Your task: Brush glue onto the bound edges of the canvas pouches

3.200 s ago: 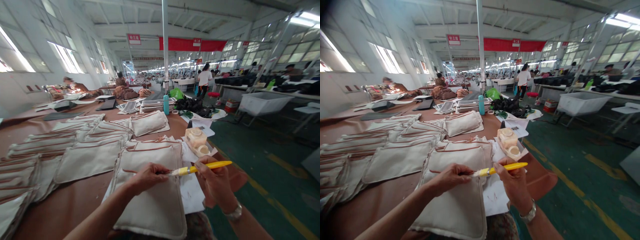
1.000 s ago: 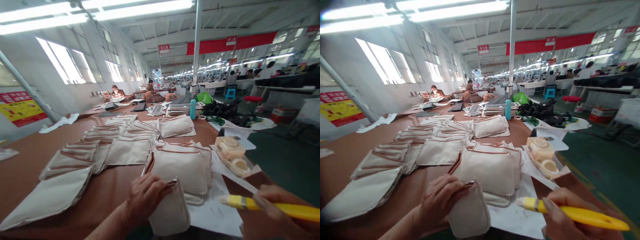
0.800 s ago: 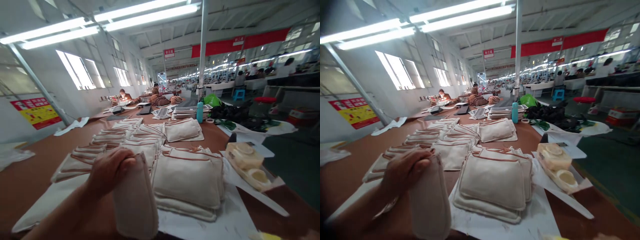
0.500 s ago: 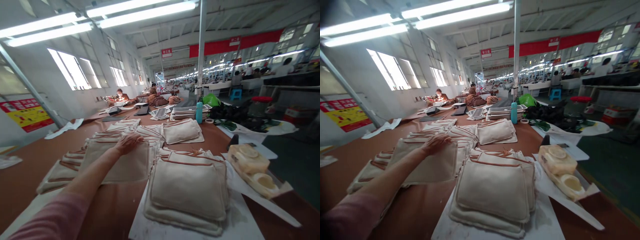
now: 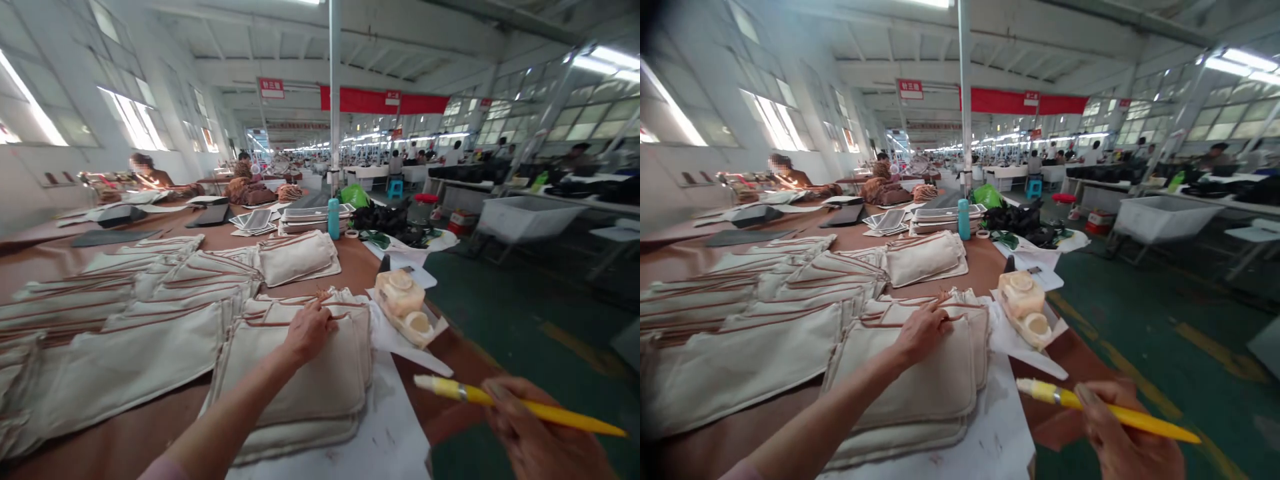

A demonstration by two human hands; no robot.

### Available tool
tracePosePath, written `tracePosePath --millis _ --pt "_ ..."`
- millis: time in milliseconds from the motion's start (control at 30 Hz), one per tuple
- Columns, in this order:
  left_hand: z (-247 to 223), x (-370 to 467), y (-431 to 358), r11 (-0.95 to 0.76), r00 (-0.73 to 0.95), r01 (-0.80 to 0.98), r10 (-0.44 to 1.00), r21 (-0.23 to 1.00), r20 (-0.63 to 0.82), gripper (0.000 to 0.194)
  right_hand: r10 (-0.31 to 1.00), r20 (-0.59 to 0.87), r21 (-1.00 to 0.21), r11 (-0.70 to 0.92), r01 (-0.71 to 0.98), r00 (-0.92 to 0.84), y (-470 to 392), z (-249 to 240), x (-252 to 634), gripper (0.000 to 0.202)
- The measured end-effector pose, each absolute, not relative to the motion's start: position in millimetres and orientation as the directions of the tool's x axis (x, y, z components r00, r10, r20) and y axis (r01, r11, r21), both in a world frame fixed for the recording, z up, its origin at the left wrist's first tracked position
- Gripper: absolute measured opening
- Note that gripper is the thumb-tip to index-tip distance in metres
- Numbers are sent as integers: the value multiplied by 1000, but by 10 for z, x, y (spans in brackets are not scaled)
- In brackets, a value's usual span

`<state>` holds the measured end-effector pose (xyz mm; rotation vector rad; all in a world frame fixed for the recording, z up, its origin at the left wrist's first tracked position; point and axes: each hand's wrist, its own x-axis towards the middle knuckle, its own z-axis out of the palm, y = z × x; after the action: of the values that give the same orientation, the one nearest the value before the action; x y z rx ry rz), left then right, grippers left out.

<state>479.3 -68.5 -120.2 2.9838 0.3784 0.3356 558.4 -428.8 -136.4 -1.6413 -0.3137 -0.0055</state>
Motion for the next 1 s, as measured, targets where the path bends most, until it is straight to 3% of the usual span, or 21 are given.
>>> tracePosePath --millis 100,200,333,433,500,600,767,1000 --pt "-1224 4859 -701 -943 926 289 319 168 200 13 84 294 -915 -262 306 952 -4176 -1313 5949 45" --pt "-1190 4846 -733 -922 913 327 364 206 181 19 164 432 -757 -469 455 887 -3976 -1366 6362 47" --pt "-1048 4726 -856 -886 900 389 424 254 101 18 275 402 -703 -519 487 873 -3658 -1652 6809 41" --pt "-899 4605 -951 -903 930 351 367 247 19 21 344 345 -662 -570 486 873 -3501 -1883 7011 32" --pt "-826 4546 -990 -921 948 295 316 255 46 24 364 317 -638 -601 481 876 -3472 -1958 7100 31" --pt "-801 4544 -991 -943 954 228 266 241 138 20 353 320 -614 -629 476 879 -3525 -1936 7174 32" --pt "-887 4728 -937 -931 951 301 309 209 10 21 382 355 -600 -607 521 853 -3703 -1808 7091 37" --pt "-889 4695 -1034 -907 932 318 352 276 85 10 313 429 -642 -555 530 847 -3906 -1717 6865 45"
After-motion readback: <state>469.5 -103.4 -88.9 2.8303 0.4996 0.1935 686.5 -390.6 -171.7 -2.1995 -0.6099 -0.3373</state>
